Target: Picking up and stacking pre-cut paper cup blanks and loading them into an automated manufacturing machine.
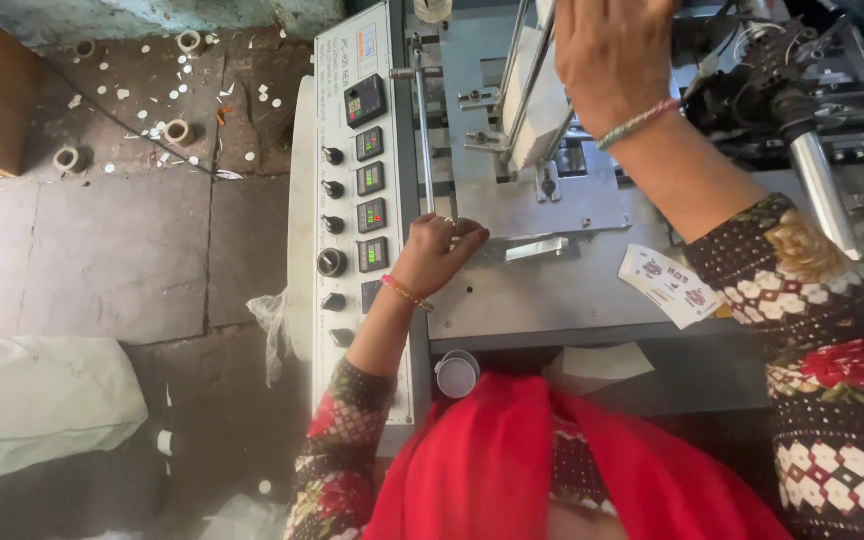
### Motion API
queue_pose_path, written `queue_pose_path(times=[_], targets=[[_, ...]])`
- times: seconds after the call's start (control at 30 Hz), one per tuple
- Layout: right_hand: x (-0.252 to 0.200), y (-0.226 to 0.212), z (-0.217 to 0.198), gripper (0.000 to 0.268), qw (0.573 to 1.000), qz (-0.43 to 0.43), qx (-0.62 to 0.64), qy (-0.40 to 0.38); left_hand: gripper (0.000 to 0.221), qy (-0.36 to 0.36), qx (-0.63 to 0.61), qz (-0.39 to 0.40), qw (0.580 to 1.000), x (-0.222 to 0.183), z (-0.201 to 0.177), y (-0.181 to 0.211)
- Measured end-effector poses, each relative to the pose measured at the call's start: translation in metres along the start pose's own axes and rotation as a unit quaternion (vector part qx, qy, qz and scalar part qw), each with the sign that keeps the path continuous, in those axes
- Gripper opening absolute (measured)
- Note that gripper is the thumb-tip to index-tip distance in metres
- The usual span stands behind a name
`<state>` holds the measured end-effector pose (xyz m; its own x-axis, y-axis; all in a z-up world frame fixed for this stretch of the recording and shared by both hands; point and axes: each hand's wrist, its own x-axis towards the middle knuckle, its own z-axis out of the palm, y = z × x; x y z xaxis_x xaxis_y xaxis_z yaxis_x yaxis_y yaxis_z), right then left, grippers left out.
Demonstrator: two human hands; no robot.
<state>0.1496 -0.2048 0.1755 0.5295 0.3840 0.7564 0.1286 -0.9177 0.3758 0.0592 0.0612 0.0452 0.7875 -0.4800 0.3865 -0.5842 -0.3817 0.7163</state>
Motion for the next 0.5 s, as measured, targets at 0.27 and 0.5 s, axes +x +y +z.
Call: queue_pose_path(times=[0.27,0.5], targets=[[-0.106,0.009,-0.067,0.025,0.924,-0.050,0.313,-0.215,0.031,-0.050,-0.092,-0.079,0.991,0.035,0.008,-0.010],[-0.275,0.054,-0.064,0.029,0.810,0.212,0.232,-0.495,0.021,0.039,0.131,-0.023,0.990,0.151,0.079,-0.067]])
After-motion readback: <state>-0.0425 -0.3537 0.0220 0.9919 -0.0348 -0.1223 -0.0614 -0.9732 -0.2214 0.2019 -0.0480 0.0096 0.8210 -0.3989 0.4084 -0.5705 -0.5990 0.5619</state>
